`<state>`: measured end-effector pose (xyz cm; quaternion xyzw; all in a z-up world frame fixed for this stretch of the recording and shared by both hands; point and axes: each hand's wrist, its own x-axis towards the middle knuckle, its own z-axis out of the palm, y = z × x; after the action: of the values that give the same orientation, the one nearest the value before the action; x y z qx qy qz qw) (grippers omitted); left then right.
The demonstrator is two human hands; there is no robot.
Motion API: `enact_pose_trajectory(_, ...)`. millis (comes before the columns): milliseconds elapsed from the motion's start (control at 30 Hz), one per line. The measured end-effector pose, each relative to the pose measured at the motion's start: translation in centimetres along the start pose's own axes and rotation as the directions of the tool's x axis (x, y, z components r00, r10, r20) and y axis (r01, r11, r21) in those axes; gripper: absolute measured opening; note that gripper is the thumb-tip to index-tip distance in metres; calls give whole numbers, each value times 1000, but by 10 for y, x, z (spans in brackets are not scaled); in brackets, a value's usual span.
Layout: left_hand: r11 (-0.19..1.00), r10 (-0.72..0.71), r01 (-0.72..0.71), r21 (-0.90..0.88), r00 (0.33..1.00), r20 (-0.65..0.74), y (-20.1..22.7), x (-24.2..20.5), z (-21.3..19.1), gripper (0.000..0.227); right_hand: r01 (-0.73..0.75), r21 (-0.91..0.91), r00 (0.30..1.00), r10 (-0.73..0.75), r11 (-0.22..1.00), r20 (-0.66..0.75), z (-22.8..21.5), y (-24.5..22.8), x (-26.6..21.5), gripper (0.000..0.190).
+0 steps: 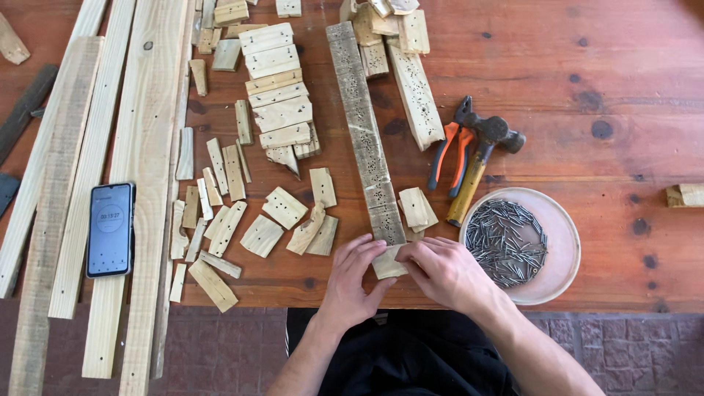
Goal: The person hammers nails into small wooden blocks arranged in a row on a wooden table. They repeatedly pick up nails from a container and drive them into the wood using a hammer.
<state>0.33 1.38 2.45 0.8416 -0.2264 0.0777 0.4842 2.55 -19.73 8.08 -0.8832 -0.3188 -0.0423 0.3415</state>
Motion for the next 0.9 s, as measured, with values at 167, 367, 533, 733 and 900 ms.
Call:
enact_pose_trajectory(167,999,26,-27,39,999,30,-1,0,3,45,-4,-63,998,8,998,63,2,0,0,9)
enact_pose_trajectory(367,998,11,-10,54,1000,-12,-7,-5,10,42,6,-92,995,3,996,98,-3,5,0,6)
enact_pose_trajectory(533,1000,1,-1,2,1000,-27,-4,-5,10,40,9,-99,994,2,995,106,-3,4,3,8)
enact_pose_trajectory(733,1000,-19,19,2,1000,-17,5,-3,7,38,25,-123,994,-12,992,106,2,4,3,6)
enact_pose_trajectory(900,997,-58,60,38,997,-53,16,2,11,35,16,-83,999,-12,996,43,7,10,-5,7)
